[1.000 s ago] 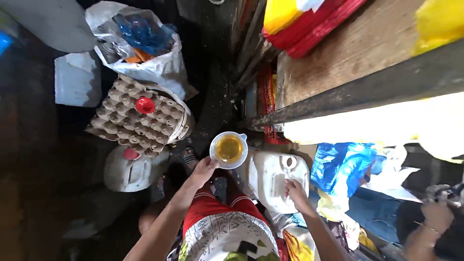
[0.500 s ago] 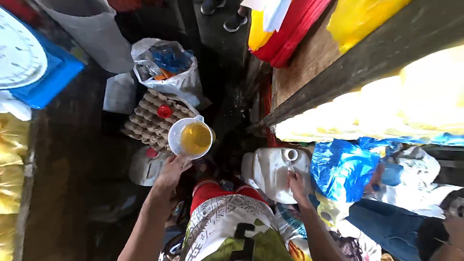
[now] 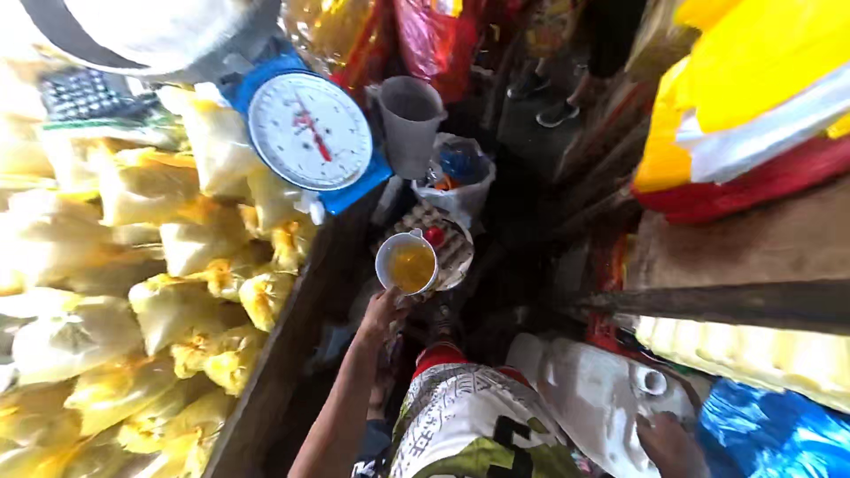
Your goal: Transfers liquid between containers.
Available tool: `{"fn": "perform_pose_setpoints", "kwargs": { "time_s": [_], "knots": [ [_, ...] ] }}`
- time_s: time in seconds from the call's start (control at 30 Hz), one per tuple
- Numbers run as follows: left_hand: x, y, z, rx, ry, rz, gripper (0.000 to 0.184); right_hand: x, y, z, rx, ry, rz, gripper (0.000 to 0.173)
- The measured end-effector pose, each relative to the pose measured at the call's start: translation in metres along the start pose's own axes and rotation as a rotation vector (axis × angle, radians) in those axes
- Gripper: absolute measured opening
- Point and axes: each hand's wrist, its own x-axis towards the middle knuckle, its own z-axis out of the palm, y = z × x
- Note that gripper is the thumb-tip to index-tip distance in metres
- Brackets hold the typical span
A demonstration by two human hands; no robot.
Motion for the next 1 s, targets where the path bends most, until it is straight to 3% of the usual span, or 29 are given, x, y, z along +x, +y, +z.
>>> {"fn": "perform_pose_setpoints", "kwargs": {
  "time_s": [0.13, 0.27, 0.4, 0.5, 0.77, 0.9, 1.0],
  "knots": [
    [0.061, 0.012, -0.033, 0.065, 0.017, 0.035, 0.039, -0.002, -0.038, -0.021, 0.049, 0.076, 0.01, 0.054],
    [0.096, 0.029, -0.044, 0.085, 0.041, 0.02, 0.039, -0.005, -0.091, -0.038, 0.047, 0.006, -0.099, 0.051],
    [0.117, 0.034, -0.051, 0.089, -0.064, 0.086, 0.041, -0.007, -0.147, -0.049, 0.015, -0.055, -0.196, 0.047],
    [0.138, 0.028, -0.054, 0.159, 0.006, 0.071, 0.042, -0.005, -0.193, -0.06, -0.036, -0.111, -0.251, 0.046],
    [0.128, 0.038, -0.054, 0.323, 0.118, 0.025, 0.047, 0.04, -0.321, -0.088, -0.179, -0.185, -0.531, 0.044],
    [0.107, 0.042, -0.047, 0.209, 0.163, 0.059, 0.052, 0.052, -0.394, -0.12, -0.252, -0.2, -0.687, 0.043],
    [0.08, 0.057, -0.053, 0.517, 0.164, 0.085, 0.051, 0.057, -0.439, -0.141, -0.355, -0.187, -0.76, 0.043]
  ]
}}
